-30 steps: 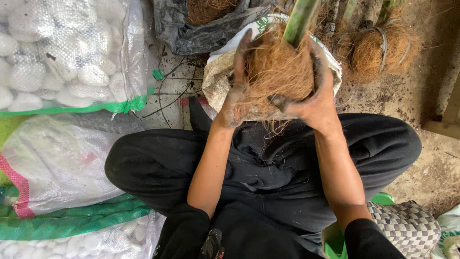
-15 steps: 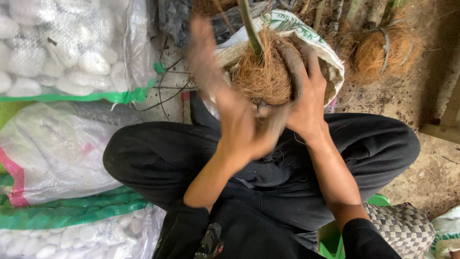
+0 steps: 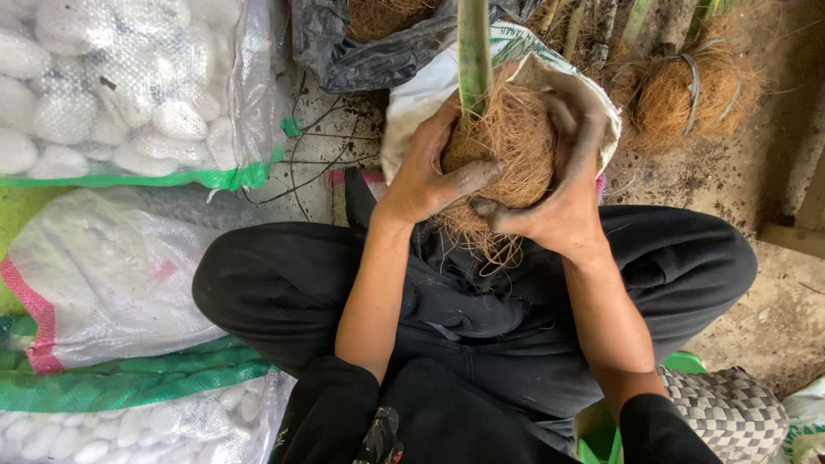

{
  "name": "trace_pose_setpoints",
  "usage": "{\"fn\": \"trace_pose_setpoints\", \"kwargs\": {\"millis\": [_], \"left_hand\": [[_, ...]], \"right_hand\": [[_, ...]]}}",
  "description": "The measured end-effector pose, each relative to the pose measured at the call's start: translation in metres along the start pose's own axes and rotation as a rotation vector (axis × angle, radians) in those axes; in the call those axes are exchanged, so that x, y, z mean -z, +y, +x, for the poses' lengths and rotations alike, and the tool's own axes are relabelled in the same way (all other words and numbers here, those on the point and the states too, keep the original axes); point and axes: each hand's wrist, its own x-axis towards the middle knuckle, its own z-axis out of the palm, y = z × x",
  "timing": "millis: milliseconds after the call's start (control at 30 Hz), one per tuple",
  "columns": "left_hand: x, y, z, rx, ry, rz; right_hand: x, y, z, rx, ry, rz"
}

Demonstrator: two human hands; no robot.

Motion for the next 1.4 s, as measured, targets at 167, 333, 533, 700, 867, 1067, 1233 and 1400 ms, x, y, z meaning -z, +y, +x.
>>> {"fn": "trace_pose_setpoints", "kwargs": {"millis": [167,333,533,700,867,1067,1233,1400], "left_hand": [[-0.014,-0.022,0.000,-0.109,0.093,-0.219],[-0.036,-0.040,0.002,-0.210,0.312,-0.265],[-0.047,-0.033,-0.002,-0.214,0.715,-0.216],[-0.035,-0.022,-0.011,-0.040,0.867,-0.439],[-0.043,-0.037,-0.002,-0.169,0.771,-0.340],[-0.037,-0.002,0.008,-0.188,0.567,0.396],[-0.010,0.084,-0.041,-0.237,0.608,0.497],[-0.023,0.073,-0.033,-0.461,0.637,0.281]], "right_hand": [[0.009,0.000,0.002,-0.032,0.054,0.012],[0.003,0.000,-0.004,-0.260,0.201,0.078],[-0.028,0.015,-0.018,-0.317,0.305,0.042],[-0.033,0.030,-0.015,-0.076,0.052,-0.142],[-0.025,0.025,-0.013,-0.174,0.021,0.106],[-0.003,0.021,-0.005,-0.223,0.138,0.235],[0.017,0.025,-0.007,-0.132,0.175,-0.045],[0.006,0.031,-0.019,0.010,0.177,-0.395]]}}
